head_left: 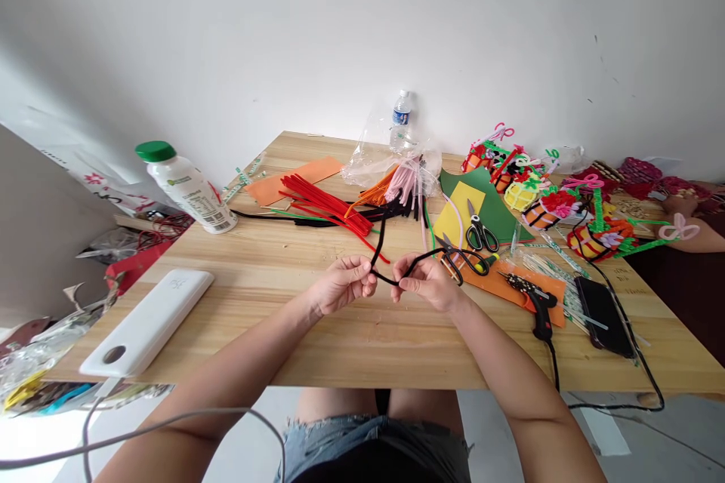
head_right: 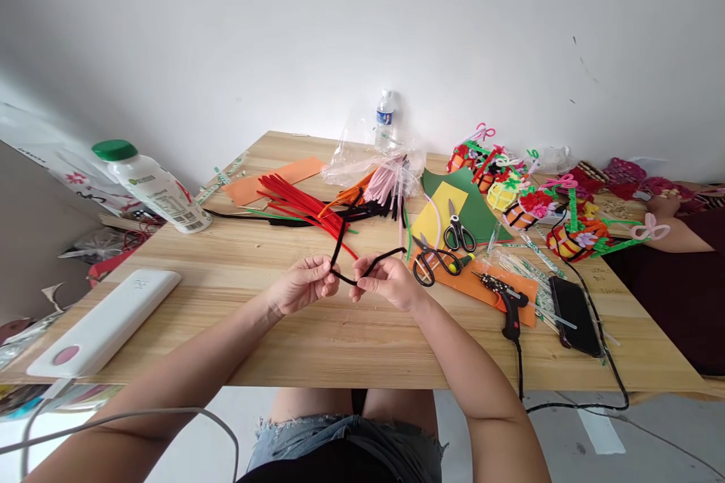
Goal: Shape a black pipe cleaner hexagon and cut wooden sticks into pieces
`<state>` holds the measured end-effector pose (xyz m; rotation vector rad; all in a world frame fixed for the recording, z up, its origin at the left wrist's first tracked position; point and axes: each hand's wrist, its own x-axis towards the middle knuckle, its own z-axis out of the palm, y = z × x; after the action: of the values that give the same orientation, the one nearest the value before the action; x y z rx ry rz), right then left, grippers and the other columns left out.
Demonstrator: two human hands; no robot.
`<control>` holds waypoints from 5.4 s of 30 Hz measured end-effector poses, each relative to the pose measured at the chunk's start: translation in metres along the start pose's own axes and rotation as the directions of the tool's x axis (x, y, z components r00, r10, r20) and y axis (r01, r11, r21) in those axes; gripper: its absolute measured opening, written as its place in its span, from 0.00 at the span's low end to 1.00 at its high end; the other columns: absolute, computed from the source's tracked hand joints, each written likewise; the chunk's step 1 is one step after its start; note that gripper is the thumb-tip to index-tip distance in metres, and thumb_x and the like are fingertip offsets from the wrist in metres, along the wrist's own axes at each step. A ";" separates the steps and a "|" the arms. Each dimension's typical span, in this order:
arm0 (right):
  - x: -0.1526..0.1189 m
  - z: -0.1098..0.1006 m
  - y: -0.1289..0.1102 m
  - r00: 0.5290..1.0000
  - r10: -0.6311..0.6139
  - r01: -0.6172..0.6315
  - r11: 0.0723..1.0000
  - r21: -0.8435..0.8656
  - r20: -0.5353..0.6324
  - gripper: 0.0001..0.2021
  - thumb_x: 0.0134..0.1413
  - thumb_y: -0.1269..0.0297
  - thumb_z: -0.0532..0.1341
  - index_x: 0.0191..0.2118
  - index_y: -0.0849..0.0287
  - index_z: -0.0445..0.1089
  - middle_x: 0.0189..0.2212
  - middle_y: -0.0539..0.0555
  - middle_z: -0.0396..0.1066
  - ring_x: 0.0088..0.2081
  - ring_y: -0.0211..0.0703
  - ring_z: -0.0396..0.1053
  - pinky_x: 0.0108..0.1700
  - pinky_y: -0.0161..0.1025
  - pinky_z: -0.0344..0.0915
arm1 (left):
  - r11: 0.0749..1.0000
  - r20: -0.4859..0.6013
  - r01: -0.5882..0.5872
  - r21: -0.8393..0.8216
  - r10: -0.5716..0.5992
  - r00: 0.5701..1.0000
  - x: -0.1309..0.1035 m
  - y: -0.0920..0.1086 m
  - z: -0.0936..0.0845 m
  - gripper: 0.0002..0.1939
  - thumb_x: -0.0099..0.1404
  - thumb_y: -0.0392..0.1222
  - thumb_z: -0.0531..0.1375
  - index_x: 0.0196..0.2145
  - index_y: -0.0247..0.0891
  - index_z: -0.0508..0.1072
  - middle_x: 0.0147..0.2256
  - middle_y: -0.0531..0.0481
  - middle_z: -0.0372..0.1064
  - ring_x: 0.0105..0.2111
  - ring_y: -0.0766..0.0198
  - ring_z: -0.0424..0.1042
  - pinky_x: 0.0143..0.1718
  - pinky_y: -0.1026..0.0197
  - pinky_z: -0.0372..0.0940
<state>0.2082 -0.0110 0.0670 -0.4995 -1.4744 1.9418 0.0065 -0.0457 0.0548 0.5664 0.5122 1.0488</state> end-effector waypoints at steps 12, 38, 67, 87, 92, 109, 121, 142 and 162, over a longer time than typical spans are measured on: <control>-0.001 0.007 0.005 0.998 -0.058 0.055 0.983 -0.176 -0.014 0.11 0.48 0.63 0.68 0.36 0.61 0.68 0.30 0.50 0.69 0.27 0.35 0.71 0.30 0.34 0.71 | 0.991 -0.124 0.130 0.028 -0.126 0.984 0.000 -0.019 0.005 0.10 0.55 0.37 0.68 0.25 0.29 0.71 0.22 0.48 0.73 0.18 0.68 0.72 0.17 0.70 0.67; 0.002 0.004 0.003 0.970 -0.145 0.091 0.961 -0.262 -0.197 0.14 0.47 0.58 0.68 0.35 0.61 0.69 0.22 0.48 0.71 0.21 0.35 0.69 0.25 0.35 0.68 | 0.982 -0.040 0.070 0.174 -0.064 0.997 -0.001 -0.014 0.003 0.18 0.49 0.47 0.70 0.26 0.29 0.71 0.24 0.48 0.72 0.19 0.69 0.70 0.20 0.67 0.66; -0.005 0.008 0.003 0.984 0.175 -0.159 0.938 -0.307 0.025 0.15 0.46 0.55 0.68 0.29 0.61 0.67 0.21 0.47 0.67 0.22 0.33 0.67 0.28 0.34 0.66 | 0.981 -0.109 -0.064 0.185 0.086 0.990 0.000 -0.009 0.008 0.18 0.46 0.45 0.72 0.22 0.31 0.69 0.18 0.51 0.70 0.15 0.68 0.68 0.17 0.66 0.62; -0.007 -0.008 0.000 0.958 0.270 -0.228 0.924 -0.308 0.099 0.17 0.48 0.53 0.67 0.32 0.61 0.63 0.23 0.49 0.70 0.25 0.34 0.69 0.31 0.35 0.67 | 0.825 0.073 0.050 0.562 -0.110 0.991 -0.010 0.018 0.004 0.19 0.53 0.52 0.66 0.22 0.32 0.70 0.17 0.46 0.72 0.17 0.64 0.71 0.19 0.66 0.64; -0.010 -0.006 0.008 0.918 0.354 -0.280 0.897 -0.341 0.180 0.17 0.48 0.52 0.66 0.32 0.61 0.64 0.23 0.49 0.70 0.26 0.35 0.70 0.30 0.33 0.66 | 0.707 0.082 0.054 0.705 -0.156 0.984 -0.012 0.013 0.004 0.19 0.57 0.54 0.63 0.21 0.35 0.66 0.16 0.48 0.70 0.15 0.67 0.68 0.19 0.67 0.60; -0.002 -0.006 0.003 1.000 0.025 -0.027 0.977 -0.212 -0.012 0.12 0.50 0.59 0.67 0.32 0.61 0.66 0.24 0.50 0.73 0.23 0.36 0.72 0.27 0.34 0.68 | 0.840 0.040 0.010 0.543 -0.038 0.998 -0.004 0.014 -0.003 0.21 0.56 0.55 0.64 0.25 0.33 0.66 0.17 0.48 0.70 0.16 0.66 0.68 0.20 0.66 0.61; 0.001 0.009 0.020 0.948 -0.261 0.168 0.897 -0.408 -0.184 0.11 0.48 0.58 0.67 0.35 0.58 0.69 0.32 0.51 0.68 0.26 0.35 0.68 0.27 0.36 0.70 | 0.868 0.066 -0.169 0.466 0.157 0.985 -0.003 -0.011 0.006 0.15 0.54 0.46 0.68 0.28 0.32 0.68 0.21 0.49 0.72 0.20 0.65 0.71 0.24 0.63 0.66; -0.002 -0.003 0.014 0.898 -0.439 0.264 0.578 -0.772 -0.021 0.05 0.58 0.62 0.59 0.36 0.58 0.66 0.35 0.55 0.68 0.29 0.36 0.70 0.31 0.35 0.71 | 0.836 0.007 -0.173 0.521 0.198 0.980 -0.004 -0.004 0.008 0.17 0.51 0.46 0.69 0.28 0.32 0.68 0.17 0.51 0.70 0.17 0.65 0.70 0.21 0.63 0.66; -0.002 0.006 0.006 0.960 -0.255 0.254 0.634 -0.730 0.113 0.12 0.60 0.57 0.56 0.28 0.58 0.63 0.23 0.49 0.64 0.22 0.34 0.65 0.25 0.33 0.63 | 0.885 -0.088 -0.151 0.441 0.210 0.974 -0.001 -0.002 0.006 0.21 0.49 0.48 0.70 0.32 0.33 0.67 0.19 0.53 0.70 0.14 0.65 0.69 0.16 0.64 0.63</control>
<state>0.2041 -0.0173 0.0633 -0.5859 -2.1900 1.0429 0.0116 -0.0488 0.0581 0.9571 0.8343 1.1618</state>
